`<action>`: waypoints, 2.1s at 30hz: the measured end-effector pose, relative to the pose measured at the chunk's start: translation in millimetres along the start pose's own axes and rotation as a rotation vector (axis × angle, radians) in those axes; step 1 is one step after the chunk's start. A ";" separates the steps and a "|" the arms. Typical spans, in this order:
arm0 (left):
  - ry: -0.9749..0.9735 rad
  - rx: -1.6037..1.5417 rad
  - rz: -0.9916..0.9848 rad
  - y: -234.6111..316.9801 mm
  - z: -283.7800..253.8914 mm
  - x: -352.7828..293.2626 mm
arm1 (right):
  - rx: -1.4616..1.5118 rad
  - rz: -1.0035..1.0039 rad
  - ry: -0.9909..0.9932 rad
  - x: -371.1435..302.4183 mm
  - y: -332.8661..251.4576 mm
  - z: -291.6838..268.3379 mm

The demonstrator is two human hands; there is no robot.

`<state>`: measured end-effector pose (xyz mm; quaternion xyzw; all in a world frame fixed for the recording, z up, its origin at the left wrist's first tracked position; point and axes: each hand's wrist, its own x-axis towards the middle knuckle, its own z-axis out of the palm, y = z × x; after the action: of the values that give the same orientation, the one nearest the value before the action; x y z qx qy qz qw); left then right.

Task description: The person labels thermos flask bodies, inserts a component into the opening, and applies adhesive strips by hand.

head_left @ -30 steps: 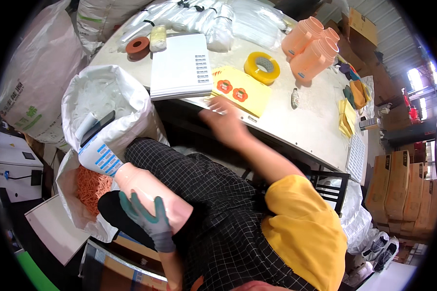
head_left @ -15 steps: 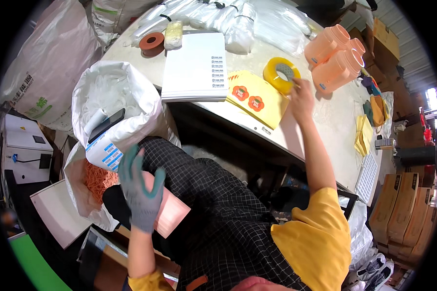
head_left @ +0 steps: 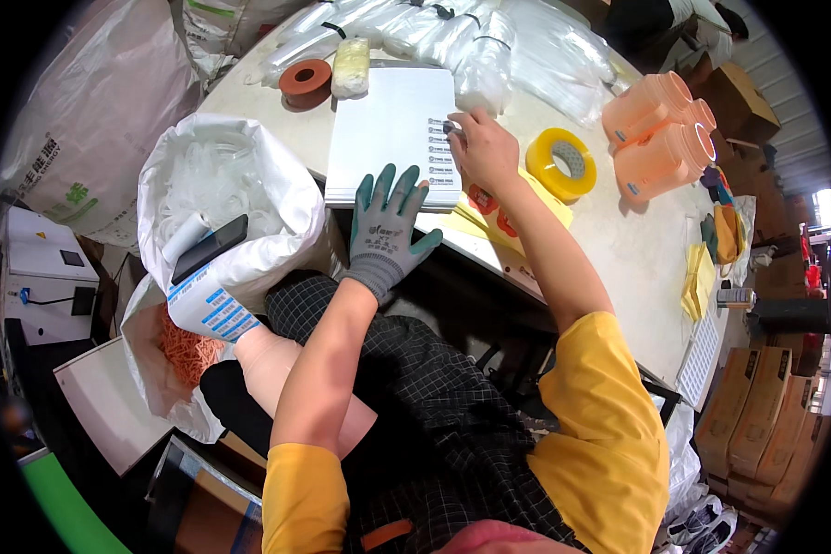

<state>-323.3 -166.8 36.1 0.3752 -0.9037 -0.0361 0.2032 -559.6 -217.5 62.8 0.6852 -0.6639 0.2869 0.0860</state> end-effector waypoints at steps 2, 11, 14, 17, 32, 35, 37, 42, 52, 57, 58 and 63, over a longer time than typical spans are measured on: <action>-0.024 0.015 -0.017 4.7 0.3 -1.6 | 0.014 0.006 -0.084 -2.6 3.6 -0.9; -0.192 0.010 -0.076 1.5 -26.4 -7.1 | 0.629 0.141 -0.029 -10.6 -56.8 -22.1; -0.265 -0.017 0.039 31.3 -72.0 -52.6 | 0.729 0.066 -0.134 -50.1 -97.6 -47.0; -0.189 -0.180 0.033 54.9 -125.3 -132.7 | 0.720 0.087 -0.327 -103.5 -145.4 -65.4; 0.547 0.064 -0.766 105.0 -119.2 -318.8 | 0.619 -0.747 -0.183 -205.6 -272.8 -38.7; 0.573 0.017 -0.770 106.7 -119.6 -323.8 | 0.597 -0.784 -0.159 -206.6 -275.3 -36.4; 0.579 0.001 -0.761 107.9 -119.3 -326.3 | 0.595 -0.815 -0.155 -202.9 -275.2 -35.3; 0.592 0.012 -0.716 108.1 -120.1 -329.6 | 0.600 -0.853 -0.173 -200.6 -275.5 -37.6; 0.573 -0.020 -0.751 108.5 -115.6 -333.0 | 0.630 -0.830 -0.150 -204.7 -274.0 -32.5; 0.558 0.141 -0.618 102.5 -117.1 -325.7 | 0.633 -0.831 -0.172 -200.8 -271.7 -33.6; 0.531 0.131 -0.635 101.9 -116.7 -325.5 | 0.638 -0.825 -0.191 -199.6 -272.0 -35.8; 0.328 0.020 -0.749 96.0 -130.6 -319.9 | 0.617 -0.810 -0.234 -199.5 -271.5 -40.9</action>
<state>-132.1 135.0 67.6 0.6810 -0.6605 -0.0383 0.3139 -301.4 2.6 66.6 0.9080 -0.2356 0.3345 -0.0904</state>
